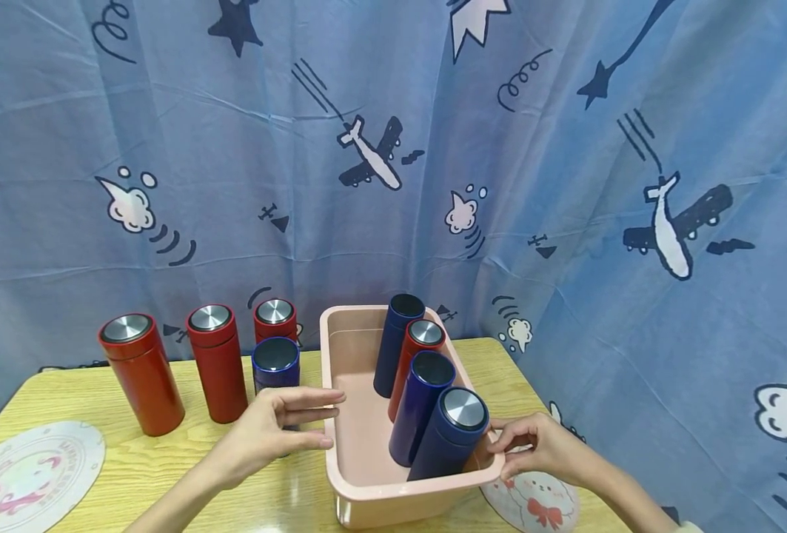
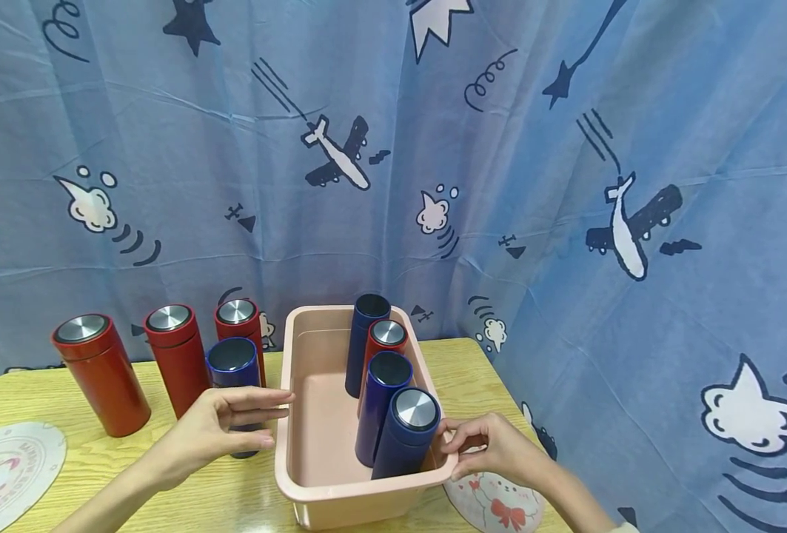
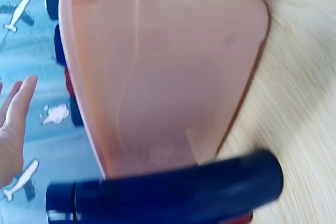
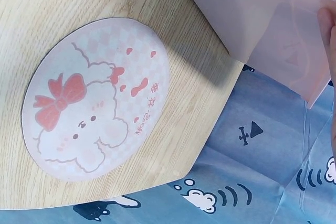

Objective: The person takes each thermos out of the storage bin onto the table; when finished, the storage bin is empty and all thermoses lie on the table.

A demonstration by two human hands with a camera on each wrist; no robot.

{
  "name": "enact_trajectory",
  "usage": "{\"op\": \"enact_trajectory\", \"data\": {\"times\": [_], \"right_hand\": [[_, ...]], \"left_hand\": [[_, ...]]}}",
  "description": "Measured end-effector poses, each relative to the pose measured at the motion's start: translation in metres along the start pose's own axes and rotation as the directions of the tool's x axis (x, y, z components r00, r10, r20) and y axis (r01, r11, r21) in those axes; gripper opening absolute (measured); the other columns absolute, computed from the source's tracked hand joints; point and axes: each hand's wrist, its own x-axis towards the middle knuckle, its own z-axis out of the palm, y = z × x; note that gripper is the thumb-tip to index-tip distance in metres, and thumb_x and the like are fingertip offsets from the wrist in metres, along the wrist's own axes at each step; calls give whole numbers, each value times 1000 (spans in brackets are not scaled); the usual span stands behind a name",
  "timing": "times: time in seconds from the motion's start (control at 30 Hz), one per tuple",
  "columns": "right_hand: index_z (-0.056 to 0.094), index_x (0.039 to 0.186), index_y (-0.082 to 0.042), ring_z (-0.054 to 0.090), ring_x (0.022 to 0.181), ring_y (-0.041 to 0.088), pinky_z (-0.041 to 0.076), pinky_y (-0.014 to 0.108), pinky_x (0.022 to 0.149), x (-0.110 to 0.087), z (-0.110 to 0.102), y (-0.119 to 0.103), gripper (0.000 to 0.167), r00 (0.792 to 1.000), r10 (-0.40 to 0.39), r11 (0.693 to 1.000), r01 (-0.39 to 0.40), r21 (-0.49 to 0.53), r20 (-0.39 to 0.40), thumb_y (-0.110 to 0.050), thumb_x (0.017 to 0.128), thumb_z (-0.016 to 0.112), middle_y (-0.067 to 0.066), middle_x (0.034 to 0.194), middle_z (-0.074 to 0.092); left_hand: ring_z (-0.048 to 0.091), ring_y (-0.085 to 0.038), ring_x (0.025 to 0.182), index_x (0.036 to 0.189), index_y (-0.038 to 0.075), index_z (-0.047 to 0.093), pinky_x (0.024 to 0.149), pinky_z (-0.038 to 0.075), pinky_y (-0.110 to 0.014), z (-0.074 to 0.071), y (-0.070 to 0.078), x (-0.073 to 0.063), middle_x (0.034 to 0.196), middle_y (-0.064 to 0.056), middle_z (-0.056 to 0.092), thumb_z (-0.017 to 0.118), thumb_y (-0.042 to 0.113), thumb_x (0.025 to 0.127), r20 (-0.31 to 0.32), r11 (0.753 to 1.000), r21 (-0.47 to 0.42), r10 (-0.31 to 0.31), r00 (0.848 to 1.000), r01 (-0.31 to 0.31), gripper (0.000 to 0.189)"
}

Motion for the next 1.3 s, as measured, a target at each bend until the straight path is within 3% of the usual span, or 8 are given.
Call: {"op": "enact_trajectory", "data": {"times": [0.3,0.43,0.6,0.8,1.07,1.3], "right_hand": [[70,95,8,59,107,2,57,32,71,-1,0,-1,25,1000,12,1000,-12,10,-3,-9,78,77,28,117,61],[70,95,9,58,108,0,57,33,71,-3,-1,-2,26,999,31,999,-31,21,-6,-8,78,77,37,117,56],[71,96,7,61,105,3,58,33,71,-2,0,-1,26,999,34,999,-34,-5,-7,-11,79,77,37,116,56],[71,96,6,60,106,1,57,33,72,-2,0,0,24,999,53,999,-53,-3,-11,-11,79,76,38,115,56],[71,97,6,62,105,4,58,32,70,-1,-1,-1,24,999,32,999,-31,-10,4,-9,80,75,35,116,58],[71,97,7,64,101,6,57,33,72,-2,0,-1,22,998,61,998,-61,31,3,-6,79,75,44,116,51]], "left_hand": [[57,-36,117,126,-10,56,86,54,-34,39,-6,26,126,-24,58,74,2,82,69,994,-108,23,997,-15,49],[58,-32,116,126,-8,58,89,52,-31,59,-8,41,126,-24,59,74,1,81,96,992,-121,35,995,-23,49],[56,-36,117,125,-6,60,90,51,-28,76,-13,54,126,-24,59,75,-1,80,112,993,-112,57,992,-44,48],[58,-29,117,125,-3,61,93,50,-34,87,-18,64,125,-17,61,76,0,79,101,993,-111,37,994,-25,48],[60,-27,115,125,2,63,91,51,-39,88,-21,67,125,-14,62,77,2,79,50,999,-32,12,999,-10,48],[57,-26,118,130,9,60,95,48,-40,93,-26,73,131,-11,58,78,3,79,51,999,-23,-28,998,29,55]]}}
